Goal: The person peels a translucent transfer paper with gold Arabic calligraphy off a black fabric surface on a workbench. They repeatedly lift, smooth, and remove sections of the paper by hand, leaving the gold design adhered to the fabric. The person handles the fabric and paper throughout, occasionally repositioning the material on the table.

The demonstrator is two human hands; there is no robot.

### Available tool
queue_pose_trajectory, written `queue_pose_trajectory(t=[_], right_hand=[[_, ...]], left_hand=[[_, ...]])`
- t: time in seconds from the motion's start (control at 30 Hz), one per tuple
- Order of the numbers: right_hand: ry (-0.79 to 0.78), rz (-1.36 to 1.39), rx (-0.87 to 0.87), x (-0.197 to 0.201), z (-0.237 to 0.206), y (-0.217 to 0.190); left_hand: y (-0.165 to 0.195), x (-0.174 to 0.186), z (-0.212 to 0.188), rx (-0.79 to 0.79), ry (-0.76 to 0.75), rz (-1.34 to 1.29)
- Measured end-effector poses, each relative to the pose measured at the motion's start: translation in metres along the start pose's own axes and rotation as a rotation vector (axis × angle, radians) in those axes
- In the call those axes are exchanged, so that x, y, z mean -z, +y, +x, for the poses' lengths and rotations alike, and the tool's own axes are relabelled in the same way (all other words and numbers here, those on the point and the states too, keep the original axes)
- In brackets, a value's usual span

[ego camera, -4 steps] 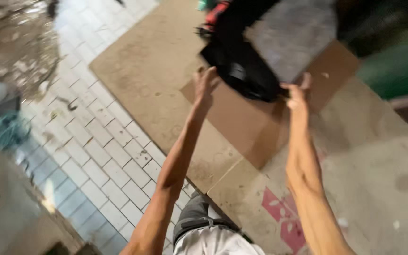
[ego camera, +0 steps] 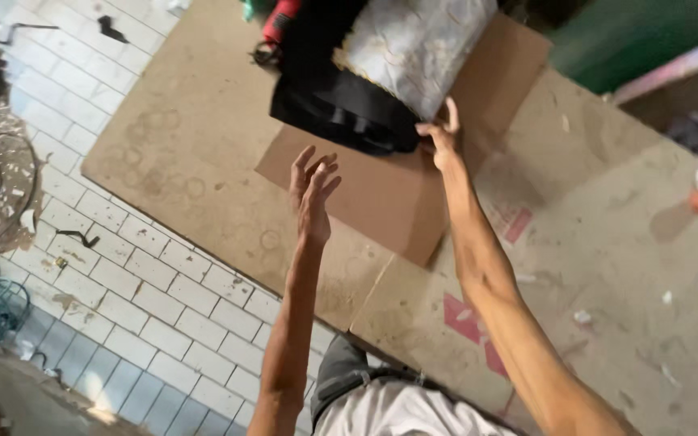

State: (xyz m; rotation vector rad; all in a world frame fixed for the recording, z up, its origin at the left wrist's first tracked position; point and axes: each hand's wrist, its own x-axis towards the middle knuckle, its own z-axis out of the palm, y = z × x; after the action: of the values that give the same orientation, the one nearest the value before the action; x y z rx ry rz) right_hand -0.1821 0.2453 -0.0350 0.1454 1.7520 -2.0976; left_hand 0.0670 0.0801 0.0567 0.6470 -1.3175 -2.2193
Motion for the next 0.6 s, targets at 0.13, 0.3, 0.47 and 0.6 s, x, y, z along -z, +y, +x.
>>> queue_pose_trajectory(t=[0.13, 0.3, 0.47, 0.6], right_hand=[[-0.080, 0.001, 0.099, 0.016, -0.036, 0.015], [-0.261, 0.079, 0.129, 0.090, -0.159, 0.068], [0.107, -0.082, 0.024, 0.249, -0.338, 0.115], [0.567, -0.122, -0.020, 0.389, -0.496, 0.132]], left_hand=[[0.065, -0.058, -0.126, -0.379, -0.519, 0.039], [0.129, -0.133, -0.228, -0.303, -1.126, -0.452], [0.140, -0.187, -0.327, 0.502, -1.149, -0.530], [0.137, -0.215, -0.407, 0.939, -0.999, -0.346]])
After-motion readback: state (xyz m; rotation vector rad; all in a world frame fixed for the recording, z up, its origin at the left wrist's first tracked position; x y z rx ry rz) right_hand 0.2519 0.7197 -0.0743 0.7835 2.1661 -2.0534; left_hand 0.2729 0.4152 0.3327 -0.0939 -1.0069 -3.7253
